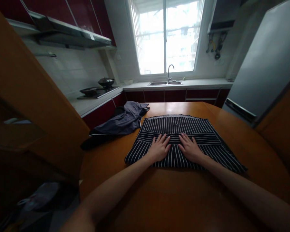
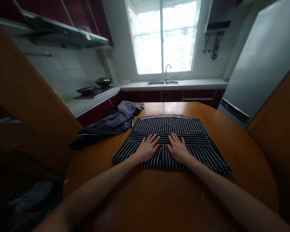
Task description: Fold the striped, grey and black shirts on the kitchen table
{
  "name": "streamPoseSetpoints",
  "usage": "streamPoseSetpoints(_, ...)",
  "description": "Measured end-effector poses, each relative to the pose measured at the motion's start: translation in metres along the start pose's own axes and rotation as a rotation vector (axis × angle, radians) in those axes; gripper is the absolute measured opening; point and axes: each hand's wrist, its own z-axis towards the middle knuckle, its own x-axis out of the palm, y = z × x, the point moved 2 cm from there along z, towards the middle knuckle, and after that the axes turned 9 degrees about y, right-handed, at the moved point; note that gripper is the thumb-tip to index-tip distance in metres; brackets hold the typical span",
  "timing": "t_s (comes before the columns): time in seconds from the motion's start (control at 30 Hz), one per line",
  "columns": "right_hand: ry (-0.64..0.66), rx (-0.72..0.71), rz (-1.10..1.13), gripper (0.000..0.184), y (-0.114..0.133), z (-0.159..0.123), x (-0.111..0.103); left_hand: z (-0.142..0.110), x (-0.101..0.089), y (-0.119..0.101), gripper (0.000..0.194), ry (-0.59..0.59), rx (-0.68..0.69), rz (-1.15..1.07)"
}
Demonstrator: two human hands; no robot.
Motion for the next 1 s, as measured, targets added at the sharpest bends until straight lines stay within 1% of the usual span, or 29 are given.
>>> streamPoseSetpoints(0.1,0.024,0.053,0.008,0.066,-0.013,-0.001,0.008,-0.001,0.001,0.001,0.060,0.019,-0.021,-0.032)
streamPoseSetpoints(0.2,0.043,0.134,0.004,0.070,-0.033,-0.006,0.007,0.001,-0.001,0.008,0.066,0.054,-0.070,-0.076)
streamPoseSetpoints(0.27,0.055,0.181,-0.004,0.071,-0.049,-0.011,0.003,0.001,-0.002,0.018,0.069,0.075,-0.120,-0.093)
streamPoseSetpoints(0.37,0.058,0.254,-0.028,0.073,-0.075,-0.023,0.000,-0.007,-0.002,0.043,0.069,0.081,-0.200,-0.077)
streamPoseSetpoints(0.47,0.046,0.306,-0.058,0.071,-0.102,-0.038,-0.001,-0.024,-0.003,0.073,0.067,0.069,-0.252,-0.040)
streamPoseSetpoints(0.57,0.022,0.372,-0.050,0.070,-0.125,-0.053,-0.001,-0.043,0.000,0.101,0.069,0.078,-0.325,-0.053)
streamPoseSetpoints(0.63,-0.012,0.415,-0.020,0.070,-0.137,-0.060,-0.002,-0.052,0.003,0.115,0.072,0.083,-0.385,-0.089)
streamPoseSetpoints(0.7,-0.070,0.430,0.004,0.069,-0.145,-0.066,-0.007,-0.060,0.003,0.127,0.072,0.043,-0.412,-0.134)
streamPoseSetpoints(0.77,-0.165,0.413,0.028,0.065,-0.151,-0.074,-0.015,-0.070,0.000,0.134,0.070,-0.055,-0.400,-0.181)
streamPoseSetpoints(0.83,-0.275,0.381,0.065,0.059,-0.156,-0.088,-0.025,-0.084,-0.009,0.140,0.066,-0.162,-0.380,-0.234)
streamPoseSetpoints(0.87,-0.322,0.372,0.088,0.055,-0.159,-0.097,-0.029,-0.093,-0.014,0.141,0.063,-0.192,-0.375,-0.270)
streamPoseSetpoints(0.9,-0.357,0.375,0.116,0.051,-0.162,-0.108,-0.032,-0.103,-0.018,0.142,0.059,-0.198,-0.374,-0.314)
streamPoseSetpoints(0.93,-0.380,0.393,0.145,0.047,-0.164,-0.120,-0.034,-0.113,-0.022,0.142,0.054,-0.179,-0.379,-0.368)
streamPoseSetpoints(1.0,-0.378,0.460,0.229,0.042,-0.168,-0.144,-0.034,-0.134,-0.028,0.140,0.048,-0.094,-0.397,-0.485)
